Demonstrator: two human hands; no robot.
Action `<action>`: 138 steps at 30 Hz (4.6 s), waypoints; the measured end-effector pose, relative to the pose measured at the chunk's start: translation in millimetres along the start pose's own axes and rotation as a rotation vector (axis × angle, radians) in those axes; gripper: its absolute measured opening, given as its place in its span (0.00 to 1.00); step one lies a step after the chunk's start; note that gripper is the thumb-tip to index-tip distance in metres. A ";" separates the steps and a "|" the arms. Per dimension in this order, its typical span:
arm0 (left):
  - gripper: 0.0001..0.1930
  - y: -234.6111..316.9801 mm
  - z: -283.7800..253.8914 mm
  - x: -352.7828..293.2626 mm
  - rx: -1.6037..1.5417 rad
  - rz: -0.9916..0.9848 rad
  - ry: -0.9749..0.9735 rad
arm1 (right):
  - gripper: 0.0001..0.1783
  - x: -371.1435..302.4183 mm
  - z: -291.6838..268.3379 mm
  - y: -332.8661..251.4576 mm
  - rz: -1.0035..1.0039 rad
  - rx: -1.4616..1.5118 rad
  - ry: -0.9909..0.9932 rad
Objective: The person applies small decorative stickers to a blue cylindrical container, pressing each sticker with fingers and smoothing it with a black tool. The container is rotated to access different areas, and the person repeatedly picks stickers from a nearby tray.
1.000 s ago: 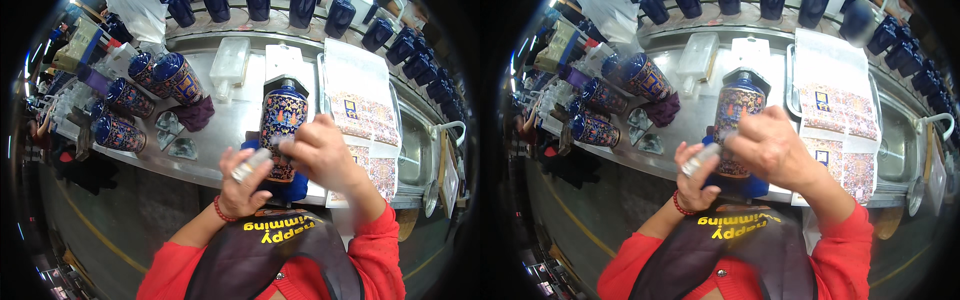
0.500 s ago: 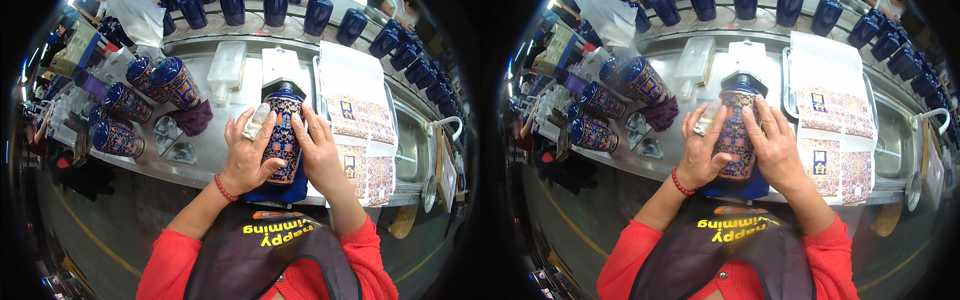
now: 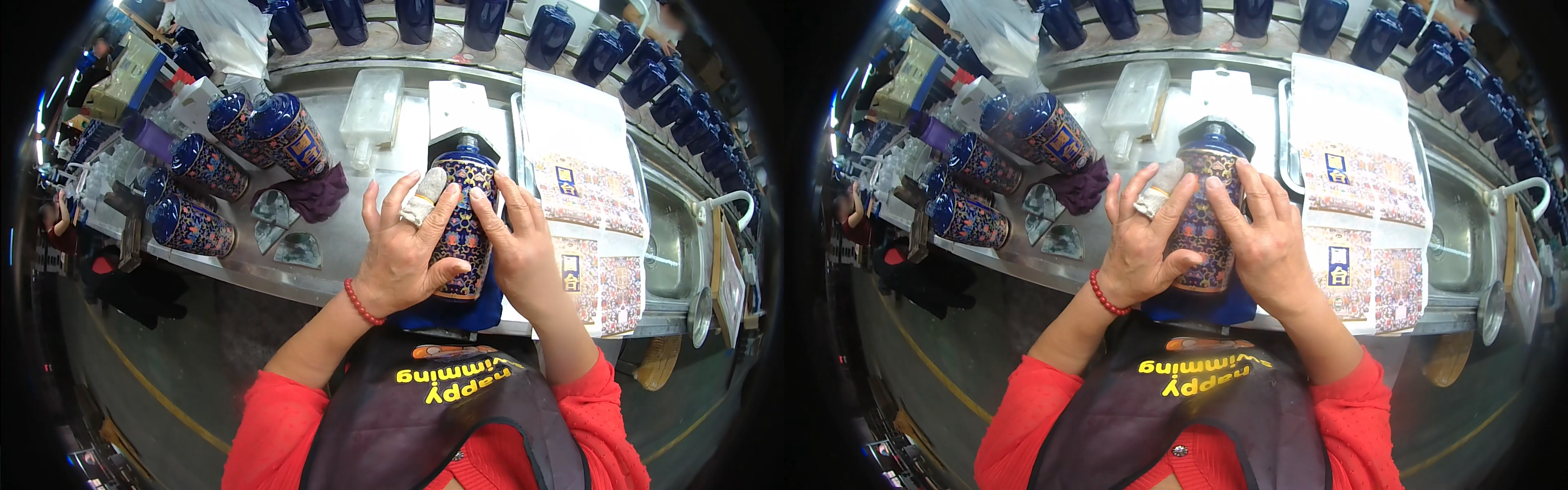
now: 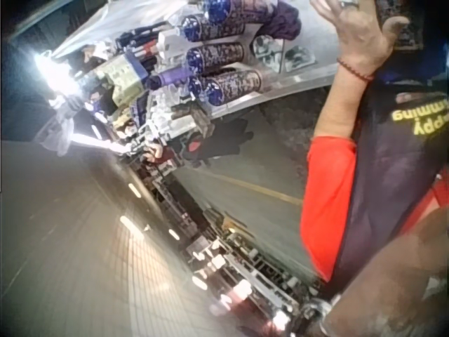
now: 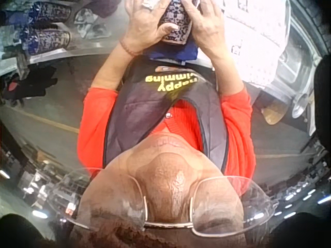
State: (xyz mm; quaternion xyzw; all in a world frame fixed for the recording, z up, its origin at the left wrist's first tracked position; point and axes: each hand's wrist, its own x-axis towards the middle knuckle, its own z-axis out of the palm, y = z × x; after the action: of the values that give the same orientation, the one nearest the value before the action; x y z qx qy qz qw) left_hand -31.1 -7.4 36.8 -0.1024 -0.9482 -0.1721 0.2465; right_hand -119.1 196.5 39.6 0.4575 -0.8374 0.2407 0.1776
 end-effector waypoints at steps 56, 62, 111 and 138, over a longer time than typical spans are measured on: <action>0.46 21.0 22.9 -67.5 -0.046 -0.176 0.138 | 0.15 10.7 -34.5 -10.9 -0.309 0.680 -0.231; 0.46 18.8 25.5 -70.1 -0.047 -0.164 0.134 | 0.18 -4.2 -23.8 -11.3 -0.366 0.415 0.027; 0.46 16.8 -1.5 -44.1 0.102 -0.041 0.147 | 0.16 -4.7 -52.9 -30.9 -0.362 0.341 -0.241; 0.56 9.1 12.0 -42.2 -0.041 -0.069 0.108 | 0.17 -24.3 -37.4 -30.4 -0.317 0.297 -0.062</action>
State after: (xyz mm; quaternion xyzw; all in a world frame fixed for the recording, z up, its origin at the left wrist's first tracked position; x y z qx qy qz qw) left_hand 2.5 0.8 8.2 -0.0655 -0.9327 -0.2053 0.2891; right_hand -77.7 220.1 65.0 0.6118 -0.7154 0.3162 0.1181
